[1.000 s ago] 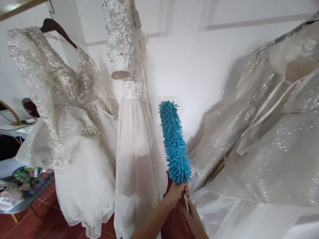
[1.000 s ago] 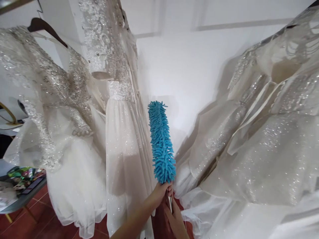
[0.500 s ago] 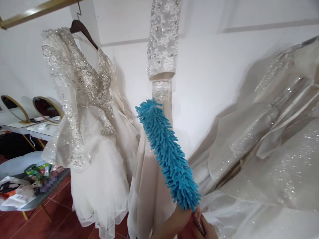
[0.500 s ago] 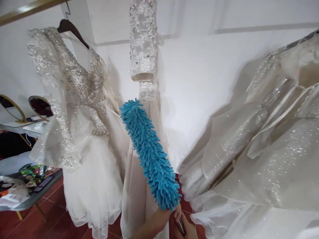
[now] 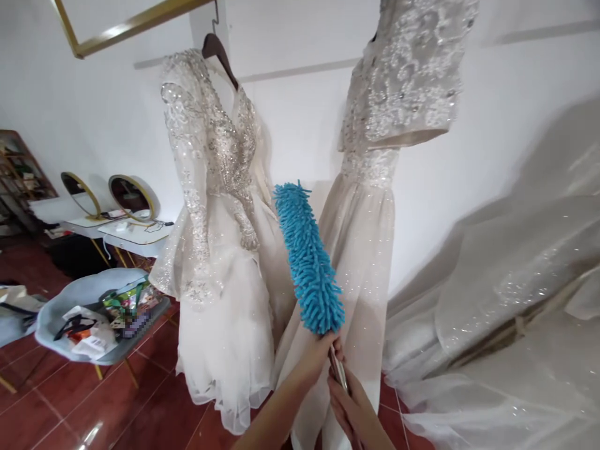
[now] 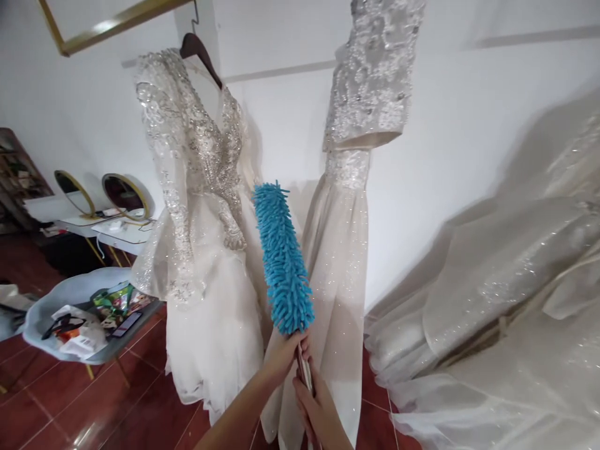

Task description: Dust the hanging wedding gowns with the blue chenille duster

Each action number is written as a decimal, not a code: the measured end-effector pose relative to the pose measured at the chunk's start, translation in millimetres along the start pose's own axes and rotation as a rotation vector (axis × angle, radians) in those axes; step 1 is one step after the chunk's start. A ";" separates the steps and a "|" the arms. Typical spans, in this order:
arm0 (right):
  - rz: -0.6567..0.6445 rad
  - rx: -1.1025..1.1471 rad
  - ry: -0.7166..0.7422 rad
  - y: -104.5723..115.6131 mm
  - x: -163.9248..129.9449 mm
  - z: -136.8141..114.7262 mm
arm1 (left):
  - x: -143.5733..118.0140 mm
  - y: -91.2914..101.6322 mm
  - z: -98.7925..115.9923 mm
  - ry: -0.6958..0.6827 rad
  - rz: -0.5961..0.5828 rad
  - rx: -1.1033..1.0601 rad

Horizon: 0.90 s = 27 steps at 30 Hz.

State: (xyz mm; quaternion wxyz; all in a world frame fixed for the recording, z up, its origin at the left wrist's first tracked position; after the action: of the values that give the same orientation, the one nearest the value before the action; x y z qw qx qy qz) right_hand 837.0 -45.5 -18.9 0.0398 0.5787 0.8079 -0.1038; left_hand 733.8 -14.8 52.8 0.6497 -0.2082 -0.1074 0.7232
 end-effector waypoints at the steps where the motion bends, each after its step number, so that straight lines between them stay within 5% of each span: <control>1: -0.029 0.041 -0.035 -11.2 3.4 -2.6 | 1.3 5.5 9.6 -0.005 0.004 0.005; 6: -0.085 0.188 -0.053 -46.9 24.1 -36.2 | 22.0 19.7 44.5 -0.041 -0.006 -0.025; 14: -0.125 0.306 -0.023 -72.1 74.5 -76.5 | 69.1 17.8 84.8 -0.048 0.060 -0.069; 27: -0.070 0.372 -0.050 -83.1 112.5 -77.6 | 115.5 30.8 89.1 0.011 0.091 -0.073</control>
State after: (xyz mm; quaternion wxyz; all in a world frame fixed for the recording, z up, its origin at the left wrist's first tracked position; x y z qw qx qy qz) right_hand 726.1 49.7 46.2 -0.0515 0.5449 0.7932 -0.2670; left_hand 659.0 105.1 100.3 0.6085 -0.2405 -0.1208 0.7465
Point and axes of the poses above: each hand's wrist, its own x-axis towards the middle knuckle, its own y-axis out of the back of the hand, z = x × y, the point moved 3 cm from there along x, towards the middle knuckle, and after that the axes turned 5 degrees about z, right-handed, at the moved point
